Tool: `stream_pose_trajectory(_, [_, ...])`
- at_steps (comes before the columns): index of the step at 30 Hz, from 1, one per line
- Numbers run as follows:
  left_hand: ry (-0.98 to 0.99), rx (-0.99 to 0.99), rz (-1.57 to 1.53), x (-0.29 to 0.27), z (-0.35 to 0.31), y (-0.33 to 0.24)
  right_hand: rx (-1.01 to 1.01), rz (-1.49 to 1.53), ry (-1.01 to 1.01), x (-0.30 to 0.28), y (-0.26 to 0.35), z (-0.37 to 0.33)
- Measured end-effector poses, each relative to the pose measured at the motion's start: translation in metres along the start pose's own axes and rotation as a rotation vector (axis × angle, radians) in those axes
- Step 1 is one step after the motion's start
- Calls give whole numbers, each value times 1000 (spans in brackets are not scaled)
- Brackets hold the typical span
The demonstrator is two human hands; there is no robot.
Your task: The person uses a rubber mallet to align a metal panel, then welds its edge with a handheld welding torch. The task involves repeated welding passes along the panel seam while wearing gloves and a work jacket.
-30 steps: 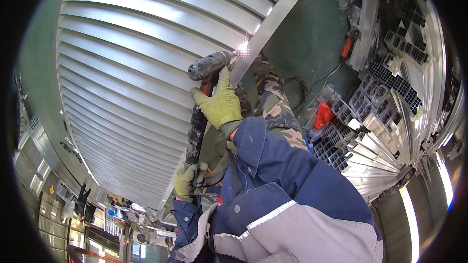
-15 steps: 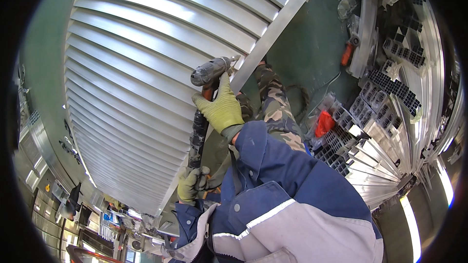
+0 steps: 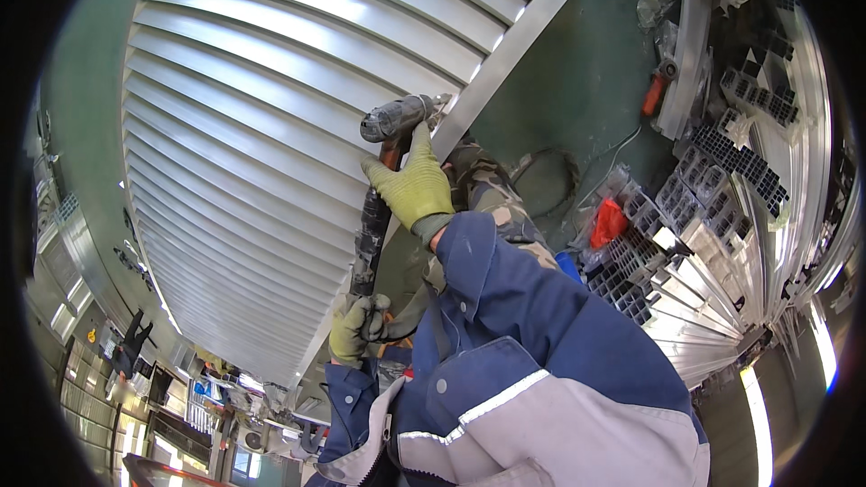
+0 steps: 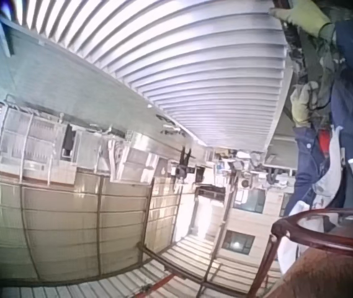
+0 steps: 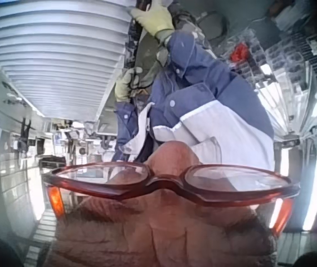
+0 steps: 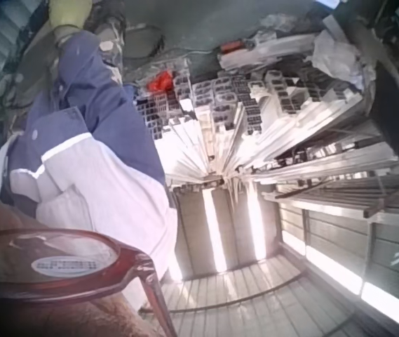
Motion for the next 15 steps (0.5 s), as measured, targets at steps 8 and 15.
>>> stream_pose_trajectory(8, [-14,-1,73,9,9,-17,20,-29,-5,-7,2,11])
stream_pose_trajectory(15, [-1,-12,90,0,13,-20,89,-5,3,-7,-2,13])
Point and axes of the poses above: each hand's wrist, its own z-axis towards the middle knuckle, its own x-axis out of the palm, y = z × x, the point moved 1 cm from there along z, towards the middle knuckle, and after that the axes turned 11 degrees about -x, right-handed, at the moved point
